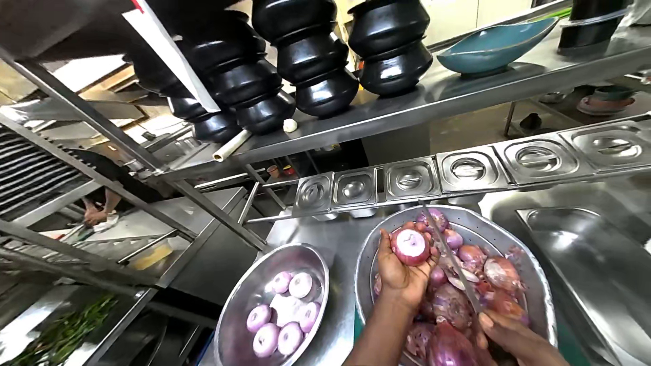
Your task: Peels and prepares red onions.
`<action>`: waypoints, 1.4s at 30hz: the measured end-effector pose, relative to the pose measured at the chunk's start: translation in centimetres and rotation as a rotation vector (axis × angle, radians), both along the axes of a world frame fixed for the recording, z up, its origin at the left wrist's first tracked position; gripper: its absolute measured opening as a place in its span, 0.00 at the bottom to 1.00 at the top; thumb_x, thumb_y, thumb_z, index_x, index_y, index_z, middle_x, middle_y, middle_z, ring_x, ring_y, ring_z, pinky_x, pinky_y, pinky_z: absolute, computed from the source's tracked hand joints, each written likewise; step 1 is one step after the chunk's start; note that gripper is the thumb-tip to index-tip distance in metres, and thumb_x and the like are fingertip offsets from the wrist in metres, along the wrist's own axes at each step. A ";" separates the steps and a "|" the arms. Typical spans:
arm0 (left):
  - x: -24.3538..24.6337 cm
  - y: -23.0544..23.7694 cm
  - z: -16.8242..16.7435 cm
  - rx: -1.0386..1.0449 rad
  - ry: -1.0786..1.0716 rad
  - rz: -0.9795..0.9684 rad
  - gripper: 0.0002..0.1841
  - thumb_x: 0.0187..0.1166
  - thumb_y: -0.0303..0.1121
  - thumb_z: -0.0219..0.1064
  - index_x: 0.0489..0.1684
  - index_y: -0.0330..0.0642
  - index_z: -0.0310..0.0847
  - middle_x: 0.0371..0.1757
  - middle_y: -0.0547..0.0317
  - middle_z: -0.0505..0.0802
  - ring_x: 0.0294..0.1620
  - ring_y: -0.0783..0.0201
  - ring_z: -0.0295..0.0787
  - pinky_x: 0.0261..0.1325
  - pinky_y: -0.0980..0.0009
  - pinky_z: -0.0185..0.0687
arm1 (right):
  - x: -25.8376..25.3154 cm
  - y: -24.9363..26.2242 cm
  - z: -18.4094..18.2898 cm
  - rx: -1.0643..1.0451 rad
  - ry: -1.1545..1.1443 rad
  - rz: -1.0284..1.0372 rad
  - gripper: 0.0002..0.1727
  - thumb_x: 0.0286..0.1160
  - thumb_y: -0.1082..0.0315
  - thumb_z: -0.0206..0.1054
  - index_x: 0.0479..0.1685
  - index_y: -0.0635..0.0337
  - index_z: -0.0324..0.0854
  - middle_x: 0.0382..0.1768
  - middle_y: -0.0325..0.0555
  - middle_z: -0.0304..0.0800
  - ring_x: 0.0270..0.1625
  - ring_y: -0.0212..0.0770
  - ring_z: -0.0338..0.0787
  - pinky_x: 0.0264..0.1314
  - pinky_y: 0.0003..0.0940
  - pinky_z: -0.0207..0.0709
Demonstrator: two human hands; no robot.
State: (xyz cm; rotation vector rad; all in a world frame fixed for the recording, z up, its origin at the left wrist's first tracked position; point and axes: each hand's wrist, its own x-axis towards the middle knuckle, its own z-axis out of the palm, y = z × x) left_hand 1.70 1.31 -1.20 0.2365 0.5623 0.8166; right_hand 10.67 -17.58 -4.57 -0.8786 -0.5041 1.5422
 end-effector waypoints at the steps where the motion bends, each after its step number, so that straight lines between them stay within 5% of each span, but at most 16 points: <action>1: 0.0 -0.2 0.0 0.034 0.020 -0.009 0.40 0.84 0.71 0.37 0.62 0.46 0.81 0.51 0.47 0.91 0.43 0.50 0.92 0.44 0.54 0.91 | 0.0 0.2 0.3 0.032 -0.121 -0.055 0.18 0.93 0.60 0.41 0.42 0.51 0.77 0.22 0.38 0.83 0.18 0.35 0.84 0.19 0.33 0.83; 5: -0.2 -1.7 0.2 0.318 0.009 -0.040 0.42 0.83 0.72 0.36 0.59 0.44 0.83 0.54 0.44 0.93 0.49 0.50 0.94 0.50 0.54 0.92 | -0.2 1.0 0.7 0.238 -0.809 -0.273 0.17 0.95 0.59 0.49 0.53 0.62 0.77 0.34 0.43 0.93 0.28 0.39 0.93 0.30 0.40 0.91; 9: -0.4 -2.9 0.5 0.625 -0.133 -0.047 0.37 0.73 0.72 0.59 0.62 0.47 0.84 0.59 0.43 0.92 0.58 0.49 0.93 0.58 0.53 0.90 | -1.0 1.9 1.4 0.387 -1.284 -0.537 0.25 0.94 0.47 0.48 0.46 0.59 0.80 0.27 0.38 0.91 0.25 0.30 0.91 0.24 0.33 0.88; 12: -0.7 -3.3 1.0 0.825 -0.166 -0.050 0.41 0.65 0.76 0.63 0.65 0.51 0.81 0.61 0.44 0.90 0.62 0.47 0.90 0.63 0.50 0.88 | -1.5 2.1 2.5 0.437 -1.465 -0.613 0.26 0.94 0.47 0.47 0.42 0.60 0.79 0.23 0.43 0.88 0.24 0.33 0.89 0.23 0.33 0.82; 18: -1.1 -3.9 1.5 1.050 -0.224 0.012 0.39 0.69 0.74 0.62 0.69 0.52 0.79 0.66 0.42 0.89 0.68 0.43 0.87 0.68 0.47 0.84 | -1.9 2.4 3.2 0.499 -1.561 -0.722 0.27 0.94 0.45 0.45 0.42 0.58 0.79 0.24 0.43 0.88 0.26 0.32 0.89 0.26 0.29 0.80; 42: -1.0 -4.7 1.6 1.157 -0.194 0.158 0.34 0.68 0.66 0.71 0.68 0.54 0.78 0.66 0.50 0.87 0.67 0.51 0.86 0.65 0.53 0.85 | -2.3 3.0 2.7 0.549 -1.616 -0.840 0.25 0.95 0.49 0.45 0.40 0.58 0.78 0.25 0.43 0.85 0.28 0.30 0.87 0.30 0.23 0.79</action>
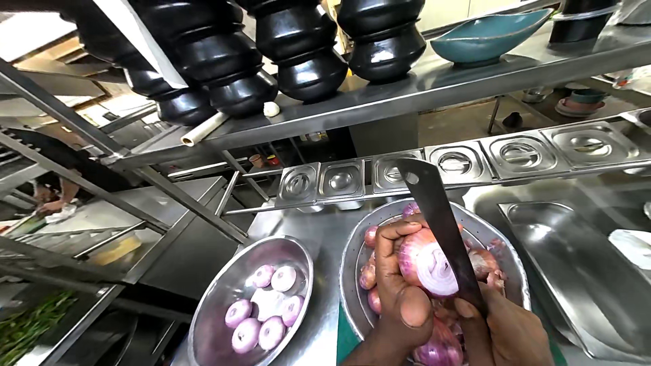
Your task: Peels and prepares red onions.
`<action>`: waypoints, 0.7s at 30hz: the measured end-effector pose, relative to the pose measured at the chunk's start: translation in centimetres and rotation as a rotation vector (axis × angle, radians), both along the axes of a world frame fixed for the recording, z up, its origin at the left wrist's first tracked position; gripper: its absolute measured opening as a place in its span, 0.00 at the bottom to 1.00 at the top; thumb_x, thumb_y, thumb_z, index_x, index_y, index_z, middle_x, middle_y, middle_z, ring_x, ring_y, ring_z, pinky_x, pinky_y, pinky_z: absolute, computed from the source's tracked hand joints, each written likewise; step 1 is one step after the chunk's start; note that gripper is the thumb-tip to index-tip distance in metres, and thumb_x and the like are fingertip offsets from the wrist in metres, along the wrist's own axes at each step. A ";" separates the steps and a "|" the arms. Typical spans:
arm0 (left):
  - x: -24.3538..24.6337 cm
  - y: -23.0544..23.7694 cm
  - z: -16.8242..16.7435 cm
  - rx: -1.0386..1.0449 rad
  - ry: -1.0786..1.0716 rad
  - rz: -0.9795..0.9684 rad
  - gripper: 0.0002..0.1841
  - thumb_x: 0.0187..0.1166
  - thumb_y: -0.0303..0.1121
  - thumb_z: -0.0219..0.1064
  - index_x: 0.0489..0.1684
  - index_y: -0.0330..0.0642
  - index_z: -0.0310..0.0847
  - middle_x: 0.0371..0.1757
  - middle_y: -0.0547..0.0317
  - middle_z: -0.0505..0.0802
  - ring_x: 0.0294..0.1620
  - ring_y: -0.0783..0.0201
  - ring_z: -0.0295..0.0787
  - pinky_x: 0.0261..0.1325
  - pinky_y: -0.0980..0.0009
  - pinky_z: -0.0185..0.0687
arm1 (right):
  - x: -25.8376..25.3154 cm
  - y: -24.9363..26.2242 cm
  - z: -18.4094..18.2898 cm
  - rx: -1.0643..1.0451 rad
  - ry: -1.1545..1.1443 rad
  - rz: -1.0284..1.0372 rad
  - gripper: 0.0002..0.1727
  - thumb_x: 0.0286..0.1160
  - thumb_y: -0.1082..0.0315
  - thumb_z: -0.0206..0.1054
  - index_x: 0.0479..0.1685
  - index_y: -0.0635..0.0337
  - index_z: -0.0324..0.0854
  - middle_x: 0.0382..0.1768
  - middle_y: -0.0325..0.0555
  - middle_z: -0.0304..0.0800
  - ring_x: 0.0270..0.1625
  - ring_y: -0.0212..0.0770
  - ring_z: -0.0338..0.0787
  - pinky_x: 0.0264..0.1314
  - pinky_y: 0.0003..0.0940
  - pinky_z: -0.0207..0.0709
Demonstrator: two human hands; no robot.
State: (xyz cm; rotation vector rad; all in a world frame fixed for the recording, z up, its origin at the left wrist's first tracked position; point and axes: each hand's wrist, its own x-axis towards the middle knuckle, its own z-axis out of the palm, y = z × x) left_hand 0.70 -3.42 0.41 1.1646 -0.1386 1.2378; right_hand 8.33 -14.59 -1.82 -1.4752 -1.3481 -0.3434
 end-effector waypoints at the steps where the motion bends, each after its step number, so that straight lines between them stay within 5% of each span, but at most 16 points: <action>1: 0.0 -0.1 0.0 -0.005 0.003 0.009 0.34 0.68 0.65 0.71 0.68 0.54 0.78 0.66 0.50 0.87 0.66 0.51 0.86 0.65 0.53 0.86 | 0.0 0.0 0.1 0.004 -0.009 -0.009 0.25 0.95 0.49 0.45 0.40 0.58 0.78 0.25 0.43 0.85 0.28 0.31 0.86 0.30 0.23 0.79; 10: 0.0 -0.5 0.1 -0.027 0.007 0.044 0.34 0.67 0.65 0.72 0.68 0.56 0.78 0.65 0.52 0.87 0.64 0.52 0.88 0.62 0.55 0.88 | -0.4 0.3 0.7 0.031 -0.015 -0.030 0.24 0.95 0.50 0.46 0.41 0.59 0.78 0.26 0.43 0.84 0.29 0.30 0.86 0.31 0.22 0.79; 16: -1.2 0.5 -0.2 0.090 0.179 -0.008 0.40 0.71 0.69 0.66 0.76 0.52 0.68 0.71 0.44 0.86 0.66 0.49 0.88 0.67 0.56 0.85 | -0.2 -0.3 1.2 -0.035 -0.014 -0.023 0.26 0.95 0.49 0.44 0.40 0.59 0.78 0.24 0.44 0.85 0.25 0.33 0.85 0.26 0.26 0.78; 18: -1.8 1.3 -0.1 0.120 0.246 0.000 0.42 0.69 0.64 0.72 0.80 0.47 0.71 0.71 0.42 0.86 0.67 0.48 0.88 0.68 0.54 0.85 | -0.1 -0.4 1.6 -0.087 -0.013 -0.029 0.26 0.95 0.49 0.43 0.39 0.59 0.78 0.21 0.44 0.82 0.22 0.35 0.84 0.20 0.29 0.74; 21: -1.9 1.5 -0.4 0.058 0.287 0.105 0.39 0.61 0.60 0.80 0.67 0.41 0.83 0.62 0.43 0.91 0.59 0.51 0.92 0.62 0.57 0.90 | -0.2 0.0 1.3 -0.124 -0.005 -0.038 0.26 0.96 0.48 0.42 0.41 0.59 0.77 0.19 0.42 0.80 0.18 0.35 0.82 0.16 0.32 0.73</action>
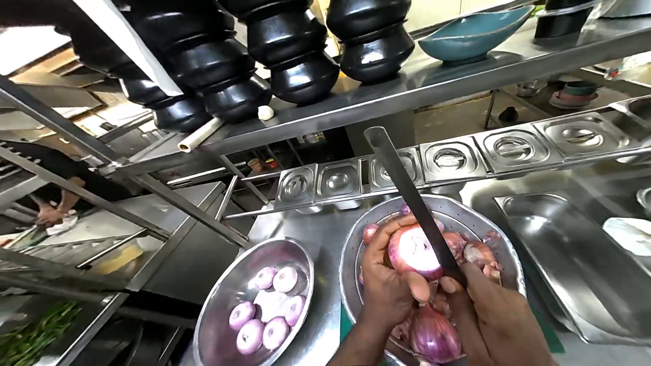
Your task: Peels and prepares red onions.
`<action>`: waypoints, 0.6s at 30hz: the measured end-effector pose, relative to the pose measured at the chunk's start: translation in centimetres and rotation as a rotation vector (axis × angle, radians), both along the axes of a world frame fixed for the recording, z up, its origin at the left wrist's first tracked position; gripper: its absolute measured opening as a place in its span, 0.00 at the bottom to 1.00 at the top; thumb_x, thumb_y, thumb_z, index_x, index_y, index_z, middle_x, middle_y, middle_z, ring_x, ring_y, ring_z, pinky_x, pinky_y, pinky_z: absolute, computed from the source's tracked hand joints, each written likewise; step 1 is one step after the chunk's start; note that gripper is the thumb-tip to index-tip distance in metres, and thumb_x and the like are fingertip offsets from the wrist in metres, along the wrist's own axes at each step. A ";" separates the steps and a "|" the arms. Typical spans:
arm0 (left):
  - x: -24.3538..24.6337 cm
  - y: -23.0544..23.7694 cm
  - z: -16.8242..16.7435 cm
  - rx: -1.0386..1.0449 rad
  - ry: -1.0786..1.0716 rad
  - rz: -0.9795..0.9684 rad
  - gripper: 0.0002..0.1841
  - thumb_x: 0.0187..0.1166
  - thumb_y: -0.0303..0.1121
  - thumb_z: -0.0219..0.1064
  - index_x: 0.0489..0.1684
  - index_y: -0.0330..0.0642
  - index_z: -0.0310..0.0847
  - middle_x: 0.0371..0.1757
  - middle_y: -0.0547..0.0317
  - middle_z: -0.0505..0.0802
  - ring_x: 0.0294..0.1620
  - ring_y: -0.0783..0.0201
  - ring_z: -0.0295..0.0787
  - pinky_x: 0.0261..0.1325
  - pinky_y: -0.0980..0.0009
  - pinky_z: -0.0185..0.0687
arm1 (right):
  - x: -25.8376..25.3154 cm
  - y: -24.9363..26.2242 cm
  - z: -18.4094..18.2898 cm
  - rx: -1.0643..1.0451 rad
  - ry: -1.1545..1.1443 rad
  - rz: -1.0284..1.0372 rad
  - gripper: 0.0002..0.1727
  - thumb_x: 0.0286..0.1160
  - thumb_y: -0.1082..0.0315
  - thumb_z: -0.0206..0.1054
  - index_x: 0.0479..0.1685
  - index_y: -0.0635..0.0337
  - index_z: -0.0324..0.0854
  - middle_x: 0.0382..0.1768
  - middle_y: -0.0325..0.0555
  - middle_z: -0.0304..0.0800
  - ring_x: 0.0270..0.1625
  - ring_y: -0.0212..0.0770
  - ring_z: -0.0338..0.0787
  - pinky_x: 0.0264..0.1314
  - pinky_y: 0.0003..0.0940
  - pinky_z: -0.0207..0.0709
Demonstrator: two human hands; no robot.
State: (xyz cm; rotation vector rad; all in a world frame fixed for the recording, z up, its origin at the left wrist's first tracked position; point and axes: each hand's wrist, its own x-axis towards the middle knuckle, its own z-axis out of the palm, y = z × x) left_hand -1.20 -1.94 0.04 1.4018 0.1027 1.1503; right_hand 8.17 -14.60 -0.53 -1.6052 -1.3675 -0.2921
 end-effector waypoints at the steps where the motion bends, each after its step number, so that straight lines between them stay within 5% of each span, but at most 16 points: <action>1: 0.1 -0.1 -0.2 -0.050 0.006 0.026 0.40 0.59 0.61 0.81 0.65 0.40 0.83 0.60 0.42 0.92 0.57 0.50 0.93 0.61 0.56 0.90 | 0.1 0.2 -0.2 0.001 0.007 -0.005 0.26 0.95 0.47 0.42 0.41 0.57 0.77 0.19 0.41 0.79 0.18 0.35 0.81 0.15 0.32 0.72; 9: 1.4 -1.2 -0.5 -0.489 0.034 0.031 0.44 0.53 0.69 0.79 0.65 0.47 0.82 0.53 0.46 0.93 0.46 0.57 0.94 0.45 0.64 0.92 | 0.2 0.2 -1.7 -0.075 0.016 -0.036 0.25 0.94 0.48 0.43 0.38 0.55 0.76 0.15 0.37 0.74 0.15 0.35 0.78 0.12 0.35 0.69; 14: 2.2 -2.2 -0.7 -0.605 0.028 0.035 0.37 0.65 0.63 0.76 0.66 0.44 0.82 0.50 0.44 0.93 0.45 0.57 0.94 0.46 0.64 0.93 | 0.3 0.4 -1.6 -0.065 0.030 -0.050 0.24 0.94 0.50 0.43 0.36 0.54 0.76 0.15 0.35 0.73 0.14 0.34 0.77 0.11 0.33 0.68; 18: 2.5 -3.2 -0.2 -0.707 0.025 0.017 0.28 0.81 0.55 0.64 0.68 0.41 0.76 0.51 0.39 0.92 0.45 0.53 0.96 0.47 0.64 0.93 | 0.5 0.6 -1.6 -0.064 0.023 -0.087 0.22 0.92 0.52 0.44 0.34 0.53 0.75 0.14 0.33 0.70 0.14 0.34 0.74 0.13 0.33 0.66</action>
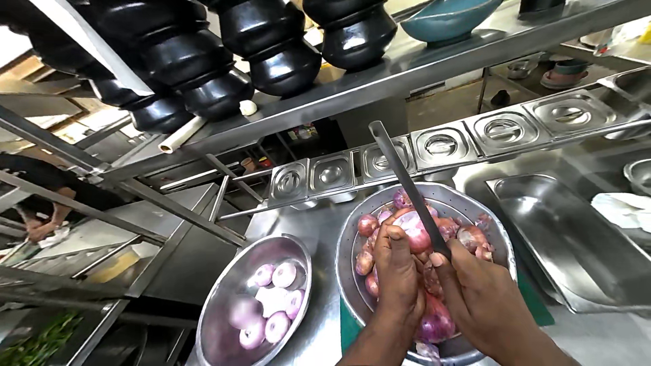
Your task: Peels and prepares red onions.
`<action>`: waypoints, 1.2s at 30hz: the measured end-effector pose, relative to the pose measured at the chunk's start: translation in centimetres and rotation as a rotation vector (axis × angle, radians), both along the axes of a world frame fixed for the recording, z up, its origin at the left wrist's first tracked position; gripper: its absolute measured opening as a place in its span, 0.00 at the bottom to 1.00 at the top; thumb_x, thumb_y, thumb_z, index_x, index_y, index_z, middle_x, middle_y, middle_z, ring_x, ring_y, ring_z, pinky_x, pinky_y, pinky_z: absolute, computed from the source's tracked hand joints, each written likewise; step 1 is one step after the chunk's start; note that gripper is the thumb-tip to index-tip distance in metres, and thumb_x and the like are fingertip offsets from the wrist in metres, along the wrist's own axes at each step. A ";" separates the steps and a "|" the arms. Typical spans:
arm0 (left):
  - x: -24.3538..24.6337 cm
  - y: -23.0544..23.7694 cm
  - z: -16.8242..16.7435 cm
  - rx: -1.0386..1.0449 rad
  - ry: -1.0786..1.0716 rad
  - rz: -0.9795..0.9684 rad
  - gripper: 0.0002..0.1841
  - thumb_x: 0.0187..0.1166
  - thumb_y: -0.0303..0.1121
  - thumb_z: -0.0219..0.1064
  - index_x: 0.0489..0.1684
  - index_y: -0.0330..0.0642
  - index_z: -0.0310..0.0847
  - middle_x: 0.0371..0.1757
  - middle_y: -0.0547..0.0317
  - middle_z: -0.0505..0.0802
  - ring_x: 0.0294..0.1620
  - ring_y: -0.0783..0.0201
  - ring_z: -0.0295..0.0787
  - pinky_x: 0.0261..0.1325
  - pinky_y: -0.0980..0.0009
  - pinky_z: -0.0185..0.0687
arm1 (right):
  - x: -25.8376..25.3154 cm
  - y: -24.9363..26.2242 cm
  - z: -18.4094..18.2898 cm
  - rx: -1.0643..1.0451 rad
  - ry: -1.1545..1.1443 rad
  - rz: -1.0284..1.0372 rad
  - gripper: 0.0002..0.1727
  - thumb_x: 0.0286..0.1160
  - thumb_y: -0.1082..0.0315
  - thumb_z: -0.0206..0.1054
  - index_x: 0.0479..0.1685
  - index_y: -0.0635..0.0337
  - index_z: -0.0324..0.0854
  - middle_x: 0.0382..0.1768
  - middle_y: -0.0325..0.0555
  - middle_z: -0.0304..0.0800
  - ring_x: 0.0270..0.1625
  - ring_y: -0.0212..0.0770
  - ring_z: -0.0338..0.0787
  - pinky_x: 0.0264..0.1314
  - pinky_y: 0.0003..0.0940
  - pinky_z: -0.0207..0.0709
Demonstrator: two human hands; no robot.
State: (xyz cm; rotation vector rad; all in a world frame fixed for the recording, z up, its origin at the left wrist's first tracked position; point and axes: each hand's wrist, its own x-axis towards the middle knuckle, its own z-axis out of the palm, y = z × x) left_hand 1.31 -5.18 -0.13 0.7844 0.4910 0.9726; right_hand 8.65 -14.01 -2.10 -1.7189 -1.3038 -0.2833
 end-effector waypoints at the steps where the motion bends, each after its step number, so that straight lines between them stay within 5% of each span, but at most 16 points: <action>1: 0.0 -0.2 0.1 -0.024 0.010 -0.003 0.25 0.85 0.53 0.60 0.66 0.42 0.76 0.49 0.40 0.92 0.42 0.54 0.96 0.44 0.65 0.93 | 0.1 0.0 0.0 -0.008 0.003 0.000 0.22 0.92 0.52 0.44 0.34 0.53 0.75 0.14 0.33 0.71 0.15 0.33 0.76 0.13 0.33 0.68; 5: 0.3 -0.7 0.2 -0.062 0.089 -0.006 0.18 0.92 0.48 0.49 0.56 0.43 0.74 0.37 0.48 0.91 0.27 0.63 0.90 0.29 0.73 0.88 | 0.4 0.2 -0.3 -0.047 0.019 0.002 0.24 0.92 0.51 0.42 0.32 0.53 0.76 0.15 0.33 0.75 0.16 0.34 0.80 0.14 0.35 0.72; 15: 0.6 -1.1 0.1 -0.130 0.077 -0.020 0.23 0.89 0.56 0.51 0.58 0.43 0.75 0.36 0.49 0.90 0.32 0.62 0.91 0.37 0.69 0.90 | 0.6 0.6 -0.6 -0.047 0.042 0.002 0.25 0.93 0.49 0.40 0.35 0.54 0.76 0.15 0.33 0.74 0.16 0.34 0.80 0.15 0.34 0.73; 18: 0.8 -1.0 -0.1 -0.079 0.067 0.005 0.19 0.89 0.52 0.54 0.54 0.45 0.73 0.34 0.51 0.88 0.26 0.65 0.87 0.31 0.73 0.86 | 0.8 0.4 -0.8 -0.062 0.074 0.027 0.25 0.93 0.48 0.40 0.35 0.53 0.77 0.16 0.33 0.77 0.18 0.34 0.83 0.17 0.35 0.76; 20: 0.6 -0.6 -0.6 0.032 0.051 0.030 0.21 0.85 0.53 0.60 0.63 0.47 0.70 0.44 0.48 0.91 0.36 0.62 0.93 0.38 0.70 0.90 | 1.1 0.3 -0.9 -0.057 0.098 0.062 0.26 0.93 0.47 0.41 0.37 0.53 0.78 0.18 0.33 0.80 0.20 0.33 0.85 0.17 0.35 0.78; 22: 0.5 0.0 -1.1 0.156 0.028 0.066 0.36 0.72 0.66 0.68 0.69 0.49 0.71 0.53 0.45 0.92 0.46 0.57 0.94 0.46 0.66 0.91 | 1.1 0.2 -1.1 -0.022 0.121 0.097 0.26 0.94 0.46 0.41 0.38 0.53 0.78 0.18 0.34 0.80 0.20 0.33 0.84 0.17 0.36 0.77; 25: 0.4 1.0 -1.7 0.342 0.034 0.113 0.49 0.62 0.83 0.55 0.68 0.48 0.76 0.59 0.45 0.91 0.53 0.53 0.93 0.51 0.59 0.91 | 1.1 0.0 -1.5 0.028 0.114 0.135 0.28 0.95 0.45 0.41 0.41 0.54 0.78 0.21 0.37 0.83 0.21 0.33 0.86 0.18 0.35 0.79; 29: 0.0 2.4 -1.6 0.608 -0.025 0.174 0.50 0.68 0.84 0.36 0.62 0.50 0.82 0.61 0.49 0.90 0.60 0.52 0.89 0.60 0.53 0.87 | 1.2 -0.4 -2.2 0.046 0.069 0.163 0.30 0.94 0.42 0.41 0.40 0.56 0.79 0.22 0.40 0.85 0.22 0.34 0.86 0.19 0.35 0.78; 36: -0.8 2.5 -0.2 0.725 -0.038 0.160 0.44 0.76 0.78 0.35 0.58 0.51 0.84 0.59 0.52 0.91 0.61 0.52 0.90 0.64 0.53 0.87 | 1.3 -0.5 -2.5 0.124 -0.008 0.167 0.31 0.94 0.42 0.41 0.37 0.57 0.77 0.20 0.41 0.80 0.20 0.32 0.82 0.19 0.30 0.73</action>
